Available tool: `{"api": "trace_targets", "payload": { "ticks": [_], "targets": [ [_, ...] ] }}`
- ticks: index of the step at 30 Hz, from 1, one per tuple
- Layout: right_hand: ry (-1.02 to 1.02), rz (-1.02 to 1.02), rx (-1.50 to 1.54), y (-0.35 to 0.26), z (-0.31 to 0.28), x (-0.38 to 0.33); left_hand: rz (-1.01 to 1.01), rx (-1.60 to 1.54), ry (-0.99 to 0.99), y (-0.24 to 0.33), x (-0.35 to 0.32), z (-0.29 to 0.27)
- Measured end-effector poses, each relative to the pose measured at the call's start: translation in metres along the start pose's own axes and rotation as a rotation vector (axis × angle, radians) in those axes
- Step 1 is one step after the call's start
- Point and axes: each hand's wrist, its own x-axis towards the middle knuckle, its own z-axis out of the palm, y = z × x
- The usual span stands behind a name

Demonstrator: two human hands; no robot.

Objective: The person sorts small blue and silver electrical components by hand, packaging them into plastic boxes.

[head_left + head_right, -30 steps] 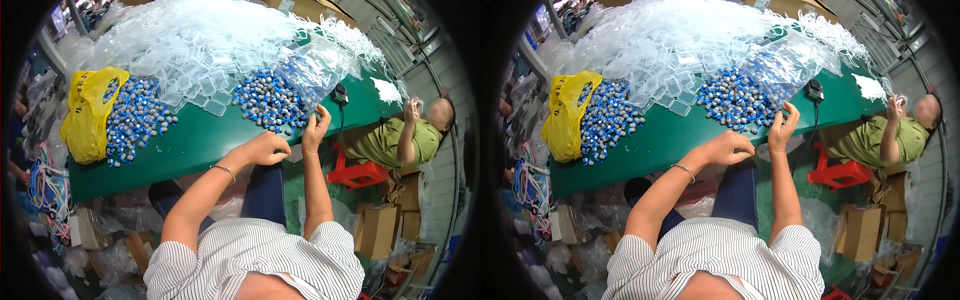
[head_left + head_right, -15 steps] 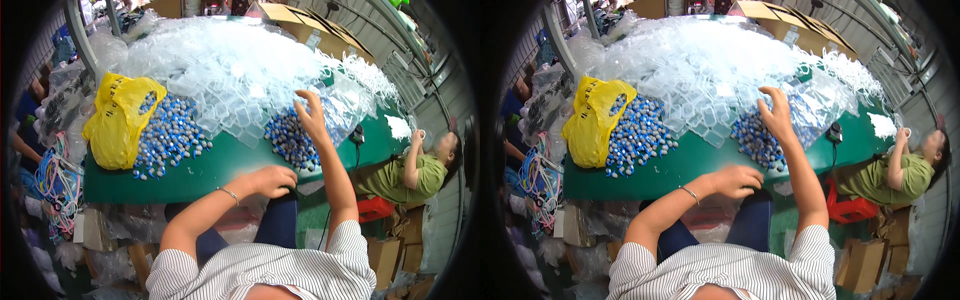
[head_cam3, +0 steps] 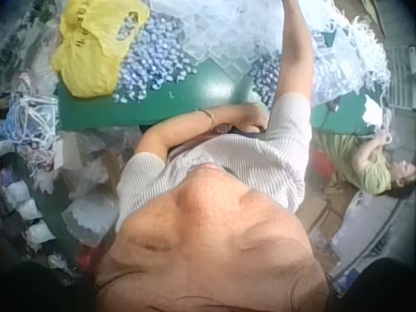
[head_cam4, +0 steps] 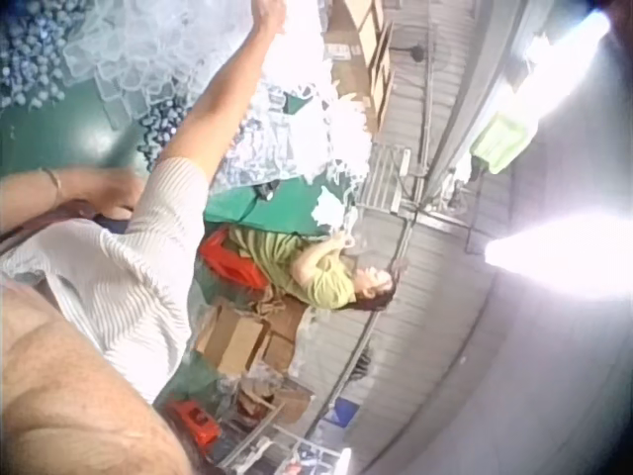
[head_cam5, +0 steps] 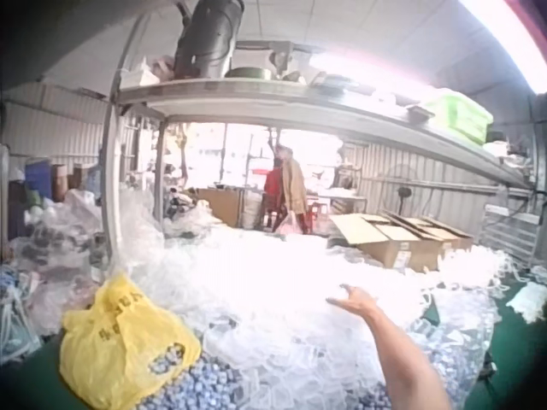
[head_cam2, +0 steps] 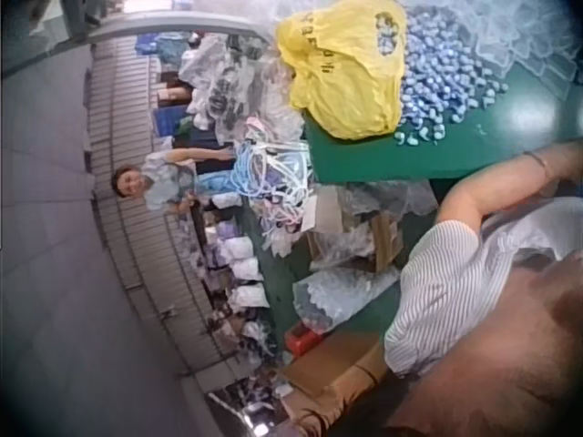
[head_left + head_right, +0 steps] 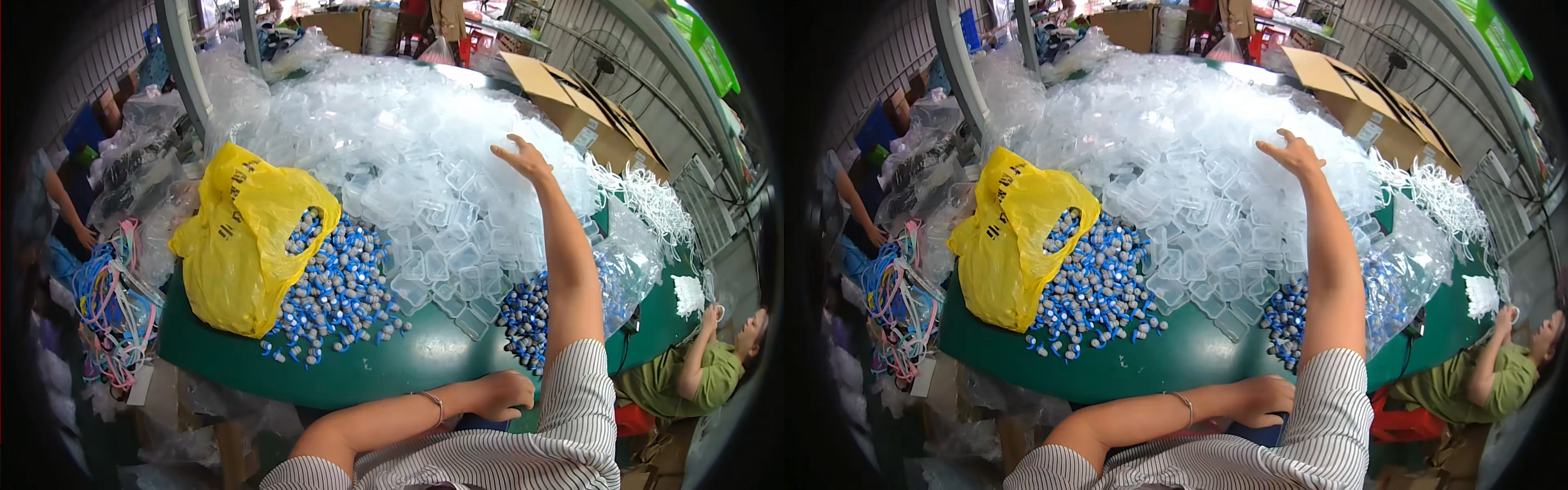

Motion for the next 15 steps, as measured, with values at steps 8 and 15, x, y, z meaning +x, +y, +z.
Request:
{"api": "trace_targets", "payload": {
  "ticks": [8,15],
  "targets": [
    [-0.245,-0.235,0.155,0.000,0.009,-0.020,-0.042,0.048,0.001,-0.002,0.004,-0.006],
    [-0.293,-0.343,0.106,-0.008,0.024,-0.068,0.002,0.048,0.049,-0.002,-0.001,-0.009]
  ]
}}
